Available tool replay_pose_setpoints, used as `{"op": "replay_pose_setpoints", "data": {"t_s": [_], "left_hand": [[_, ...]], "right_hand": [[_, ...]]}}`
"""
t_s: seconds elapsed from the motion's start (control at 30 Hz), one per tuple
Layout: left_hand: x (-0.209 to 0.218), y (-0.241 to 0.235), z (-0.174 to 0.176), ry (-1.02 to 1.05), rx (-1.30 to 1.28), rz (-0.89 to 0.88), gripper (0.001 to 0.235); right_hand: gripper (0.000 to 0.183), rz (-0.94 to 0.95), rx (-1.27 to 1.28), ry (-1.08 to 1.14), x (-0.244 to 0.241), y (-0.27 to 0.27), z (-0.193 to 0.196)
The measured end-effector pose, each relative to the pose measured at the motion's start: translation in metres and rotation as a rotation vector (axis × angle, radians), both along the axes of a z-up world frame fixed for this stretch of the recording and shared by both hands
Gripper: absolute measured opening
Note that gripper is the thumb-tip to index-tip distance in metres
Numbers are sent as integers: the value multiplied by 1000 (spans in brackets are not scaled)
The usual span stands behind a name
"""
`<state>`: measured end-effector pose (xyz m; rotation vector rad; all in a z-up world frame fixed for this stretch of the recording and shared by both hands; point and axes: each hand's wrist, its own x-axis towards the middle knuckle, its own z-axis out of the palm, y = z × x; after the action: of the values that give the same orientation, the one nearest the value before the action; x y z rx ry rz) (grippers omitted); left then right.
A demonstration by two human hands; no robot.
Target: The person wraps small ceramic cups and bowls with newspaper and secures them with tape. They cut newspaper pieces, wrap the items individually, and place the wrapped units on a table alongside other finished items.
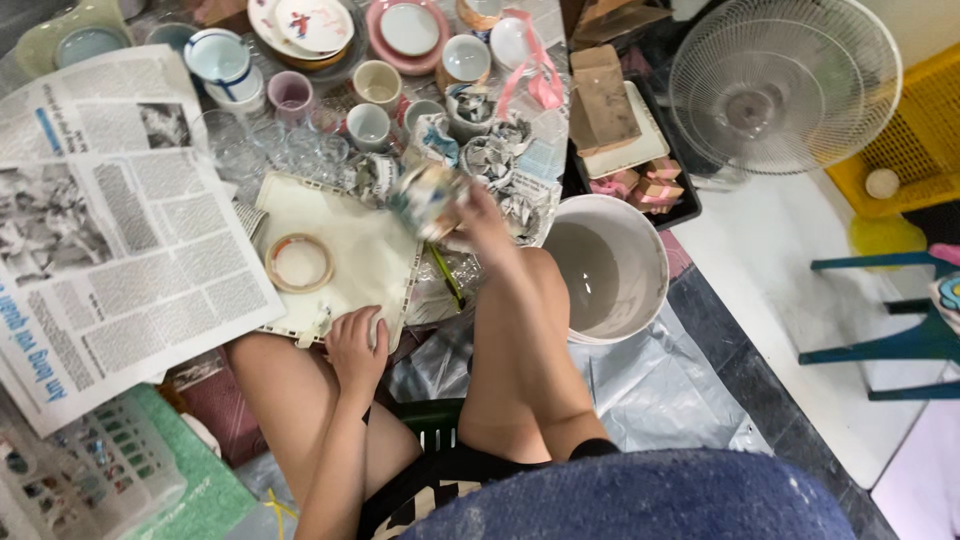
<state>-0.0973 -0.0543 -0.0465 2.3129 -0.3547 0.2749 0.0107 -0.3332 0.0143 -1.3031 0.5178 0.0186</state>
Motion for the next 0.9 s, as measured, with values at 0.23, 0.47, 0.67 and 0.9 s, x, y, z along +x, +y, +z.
{"op": "replay_pose_setpoints", "data": {"t_s": [0.23, 0.47, 0.67, 0.9], "left_hand": [[6, 1, -11, 34, 22, 73, 22], [63, -14, 14, 65, 185, -218, 33], [102, -34, 29, 26, 144, -198, 37], [100, -18, -4, 54, 26, -236, 35]], "right_hand": [[38, -413, -422, -131, 61, -189, 19], [54, -651, -388, 138, 107, -261, -75], [43, -543, -841, 105, 132, -272, -111], [44, -558, -1010, 270, 135, -272, -125]]}}
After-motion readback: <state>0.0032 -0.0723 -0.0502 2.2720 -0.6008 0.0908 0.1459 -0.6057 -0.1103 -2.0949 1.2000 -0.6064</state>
